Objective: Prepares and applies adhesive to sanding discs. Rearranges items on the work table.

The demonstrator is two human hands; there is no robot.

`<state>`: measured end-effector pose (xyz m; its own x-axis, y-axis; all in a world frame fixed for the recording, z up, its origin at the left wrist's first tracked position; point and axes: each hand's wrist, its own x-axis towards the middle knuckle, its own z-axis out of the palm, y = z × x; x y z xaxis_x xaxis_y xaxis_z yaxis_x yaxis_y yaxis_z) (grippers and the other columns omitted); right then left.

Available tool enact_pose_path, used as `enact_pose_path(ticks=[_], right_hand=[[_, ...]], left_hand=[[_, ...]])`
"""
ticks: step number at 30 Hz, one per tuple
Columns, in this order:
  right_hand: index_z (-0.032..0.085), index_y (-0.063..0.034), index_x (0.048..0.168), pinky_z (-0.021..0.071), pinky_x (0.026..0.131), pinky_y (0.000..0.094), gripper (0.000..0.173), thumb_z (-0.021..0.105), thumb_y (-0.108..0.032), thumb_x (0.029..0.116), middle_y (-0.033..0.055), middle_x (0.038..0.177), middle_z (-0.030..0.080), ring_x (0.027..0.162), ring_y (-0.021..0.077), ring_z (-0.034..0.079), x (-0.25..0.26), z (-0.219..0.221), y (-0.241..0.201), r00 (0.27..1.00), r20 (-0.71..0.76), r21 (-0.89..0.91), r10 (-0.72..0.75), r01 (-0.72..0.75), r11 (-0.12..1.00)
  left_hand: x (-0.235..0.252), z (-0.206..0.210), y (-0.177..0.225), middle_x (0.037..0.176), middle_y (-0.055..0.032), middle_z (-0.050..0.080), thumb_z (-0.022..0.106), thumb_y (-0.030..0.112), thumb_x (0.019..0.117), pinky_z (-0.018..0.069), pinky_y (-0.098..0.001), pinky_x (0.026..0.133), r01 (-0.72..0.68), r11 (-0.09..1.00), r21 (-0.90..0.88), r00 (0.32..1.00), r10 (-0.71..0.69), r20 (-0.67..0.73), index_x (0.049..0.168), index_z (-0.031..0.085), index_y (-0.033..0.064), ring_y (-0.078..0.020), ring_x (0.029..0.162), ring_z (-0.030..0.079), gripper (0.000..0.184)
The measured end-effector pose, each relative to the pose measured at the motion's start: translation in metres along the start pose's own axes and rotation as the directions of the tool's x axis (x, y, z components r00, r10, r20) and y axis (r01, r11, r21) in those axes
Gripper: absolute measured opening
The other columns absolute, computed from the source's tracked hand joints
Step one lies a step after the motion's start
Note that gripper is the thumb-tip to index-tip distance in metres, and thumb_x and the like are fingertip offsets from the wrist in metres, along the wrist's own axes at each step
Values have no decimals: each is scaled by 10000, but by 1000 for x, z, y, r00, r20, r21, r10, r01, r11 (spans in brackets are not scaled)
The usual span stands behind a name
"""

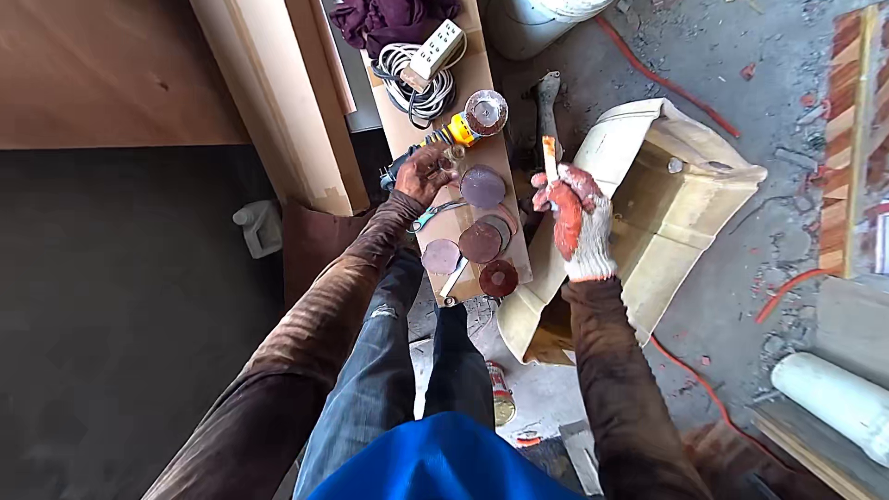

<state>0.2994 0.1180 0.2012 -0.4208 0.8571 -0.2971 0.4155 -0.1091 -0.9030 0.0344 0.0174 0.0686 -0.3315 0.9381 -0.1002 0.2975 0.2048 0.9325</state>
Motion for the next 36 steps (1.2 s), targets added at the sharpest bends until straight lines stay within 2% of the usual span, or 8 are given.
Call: enact_pose_path(ticks=[3,6,9,13,16,26,31,36], right_hand=[[626,-13,1322,609,804,357,348,515,-209,1057,85,1098,743,869,149,708,65,4,41,999,-38,-109,-38,34,993],[673,-93,1326,572,979,358,355,551,-284,1052,76,1238,708,1082,132,690,115,1,62,997,-13,-358,-75,65,932],[700,-148,1306,517,1070,363,324,575,-279,1037,76,1303,683,1208,141,643,156,-2,71,991,45,-516,-127,132,846],[709,-177,1288,501,1076,339,322,620,-295,1002,55,1304,679,1220,130,630,190,-7,71,977,156,-585,-147,211,783],[712,-161,1277,474,1109,385,331,648,-295,981,87,1310,681,1254,183,620,207,-9,67,960,240,-626,-140,264,734],[715,-128,1242,475,1095,408,306,681,-244,961,112,1295,675,1246,208,618,227,-9,33,912,403,-624,-74,333,707],[712,-118,1254,499,1090,329,310,675,-253,977,83,1289,686,1227,141,632,222,-19,31,899,400,-530,-178,385,756],[717,-112,1240,505,1077,345,294,662,-237,980,93,1275,685,1219,156,632,223,-16,34,889,417,-517,-191,405,754]], left_hand=[[22,2,-34,1404,-170,619,727,376,940,416,-462,1168,-93,995,26,995,92,43,1344,639,11,-267,1344,564,551],[37,6,-61,1407,-112,630,703,423,954,387,-462,1177,-125,991,49,987,119,105,1406,607,66,-263,1349,550,585],[41,7,-72,1394,-80,647,675,460,965,423,-467,1155,-159,982,103,985,150,90,1410,605,90,-274,1345,558,583],[38,6,-71,1392,-107,644,682,421,971,432,-457,1151,-220,968,123,972,207,108,1364,604,43,-276,1335,574,551],[39,7,-72,1369,-119,655,694,411,967,471,-447,1120,-245,960,133,967,233,102,1328,618,34,-264,1304,599,528],[51,-9,-85,1341,-111,670,650,454,987,540,-422,1044,-164,986,38,986,162,38,1396,568,41,-190,1216,658,587],[43,-3,-80,1357,-124,657,670,439,982,504,-412,1097,-173,985,5,984,172,32,1381,587,30,-203,1270,626,577],[34,9,-72,1358,-126,662,673,447,976,476,-437,1114,-220,972,88,975,216,53,1336,630,37,-274,1290,606,548]])
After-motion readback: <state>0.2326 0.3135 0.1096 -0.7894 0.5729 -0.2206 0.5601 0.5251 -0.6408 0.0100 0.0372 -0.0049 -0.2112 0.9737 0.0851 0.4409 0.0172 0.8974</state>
